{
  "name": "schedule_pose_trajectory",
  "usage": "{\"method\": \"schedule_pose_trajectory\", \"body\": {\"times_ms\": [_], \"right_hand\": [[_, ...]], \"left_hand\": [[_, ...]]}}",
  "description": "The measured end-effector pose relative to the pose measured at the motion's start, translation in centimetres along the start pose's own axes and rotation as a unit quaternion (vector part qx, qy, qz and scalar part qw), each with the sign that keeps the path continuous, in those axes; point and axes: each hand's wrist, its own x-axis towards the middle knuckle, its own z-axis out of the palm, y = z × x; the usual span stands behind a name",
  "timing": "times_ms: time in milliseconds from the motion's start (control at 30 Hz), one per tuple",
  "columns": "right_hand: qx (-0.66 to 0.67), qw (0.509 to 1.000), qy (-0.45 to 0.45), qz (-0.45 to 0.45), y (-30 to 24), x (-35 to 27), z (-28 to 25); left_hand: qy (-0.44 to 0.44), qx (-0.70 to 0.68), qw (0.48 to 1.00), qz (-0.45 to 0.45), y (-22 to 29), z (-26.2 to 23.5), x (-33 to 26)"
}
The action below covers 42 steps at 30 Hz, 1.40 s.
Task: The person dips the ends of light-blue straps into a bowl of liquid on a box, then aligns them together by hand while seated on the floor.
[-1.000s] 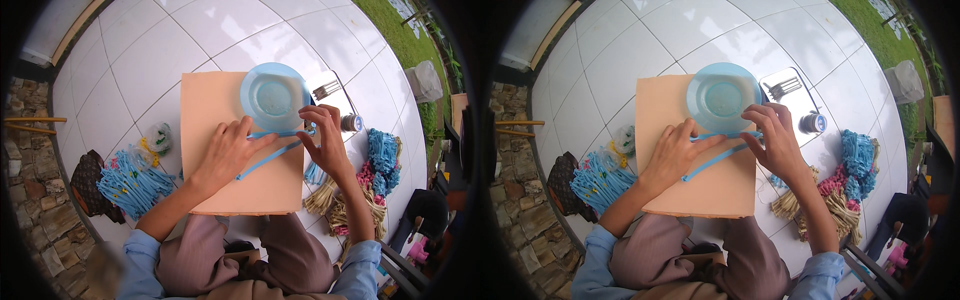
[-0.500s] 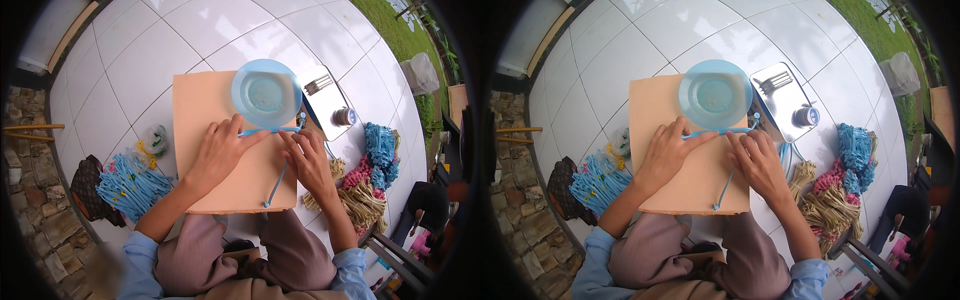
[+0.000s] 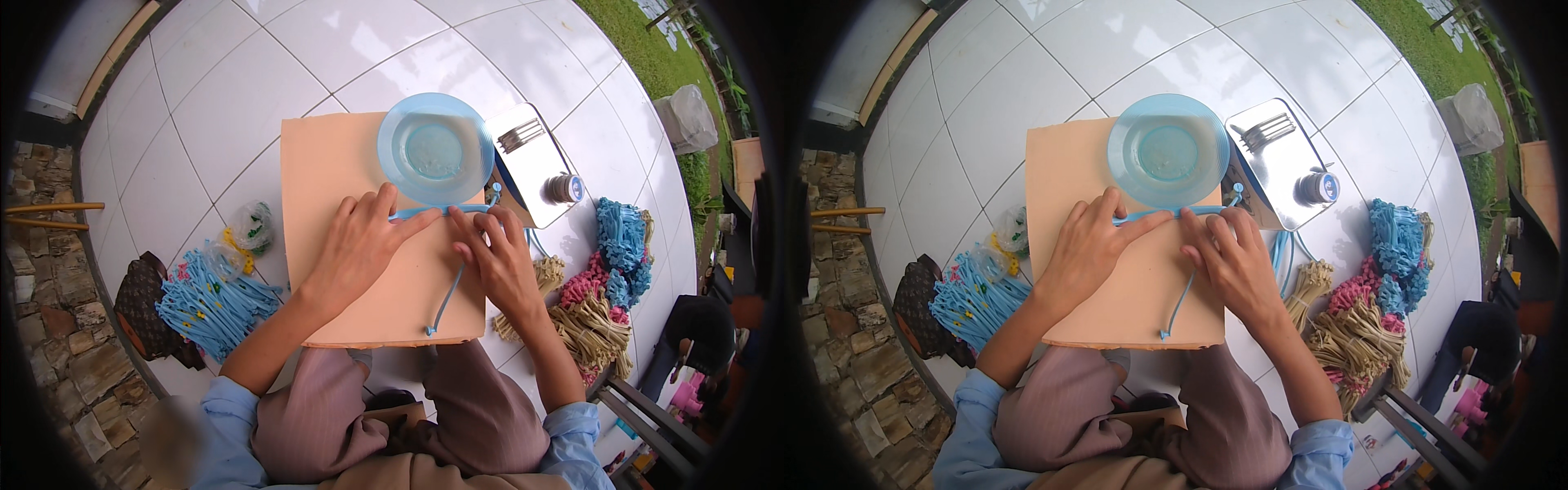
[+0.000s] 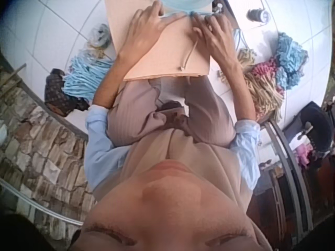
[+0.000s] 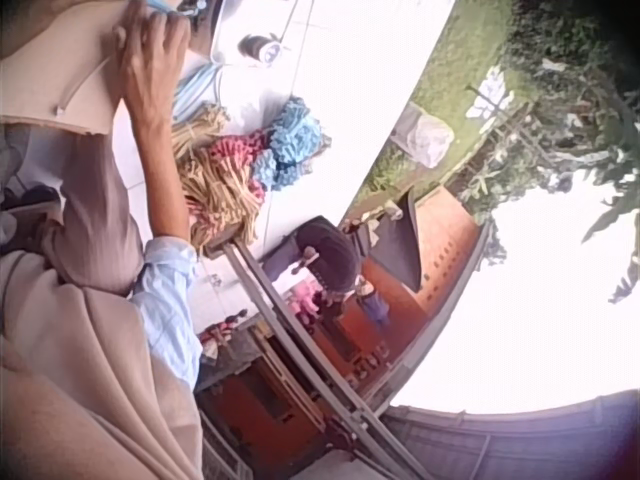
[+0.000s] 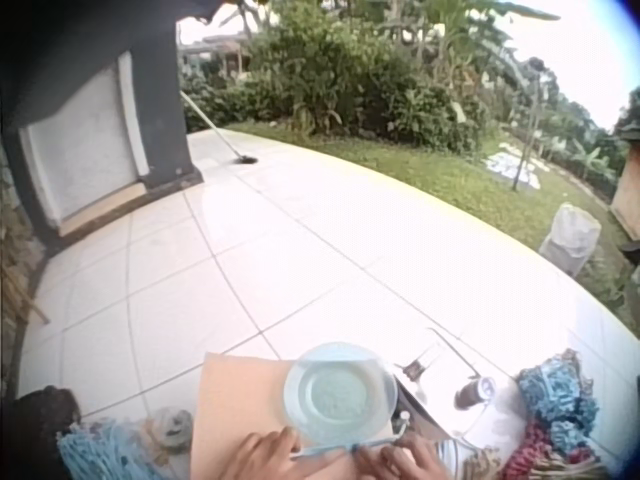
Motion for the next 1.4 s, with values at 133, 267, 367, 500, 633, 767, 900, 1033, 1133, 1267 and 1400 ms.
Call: {"method": "schedule_pose_trajectory", "body": {"times_ms": [133,267,367,500,633,767,900,1033,1133,1267,1400], "right_hand": [[0.027,0.999,0.016,0.015,0.2,-0.3,0.0],[0.037,0.998,0.040,0.024,0.5,-0.9,0.4],[0.033,0.999,0.034,0.025,0.4,-0.6,0.4],[0.066,0.996,0.042,0.039,0.4,-0.4,0.4],[0.217,0.960,0.126,0.121,2.2,-0.6,1.6],[0.211,0.962,0.124,0.123,2.7,-0.8,2.3],[0.180,0.966,0.141,0.120,2.9,-2.4,2.3],[0.212,0.955,0.160,0.135,1.3,-5.2,-1.4],[0.187,0.959,0.189,0.099,-0.5,-6.1,-5.8],[0.231,0.947,0.201,0.093,-4.6,-4.4,-12.9],[0.411,0.887,0.179,0.110,-9.3,-1.0,-19.8]], "left_hand": [[0.000,0.000,1.000,-0.001,-0.1,0.0,0.0],[0.000,-0.010,1.000,-0.002,0.0,0.0,0.0],[0.000,-0.008,1.000,-0.002,0.0,0.0,0.1],[-0.006,-0.006,1.000,-0.008,-0.1,0.1,0.1],[0.000,-0.003,1.000,-0.005,0.0,0.0,0.0],[0.028,0.016,0.999,0.026,-0.1,0.3,-0.9],[0.055,-0.163,0.985,0.003,1.0,0.9,-2.0],[0.052,-0.315,0.947,-0.021,3.0,-1.9,-3.0],[0.096,-0.352,0.931,0.018,4.1,-5.4,-4.0],[0.149,-0.438,0.886,-0.028,4.2,-10.8,-4.9],[0.468,-0.291,0.834,-0.023,5.0,-17.6,-5.7]]}}
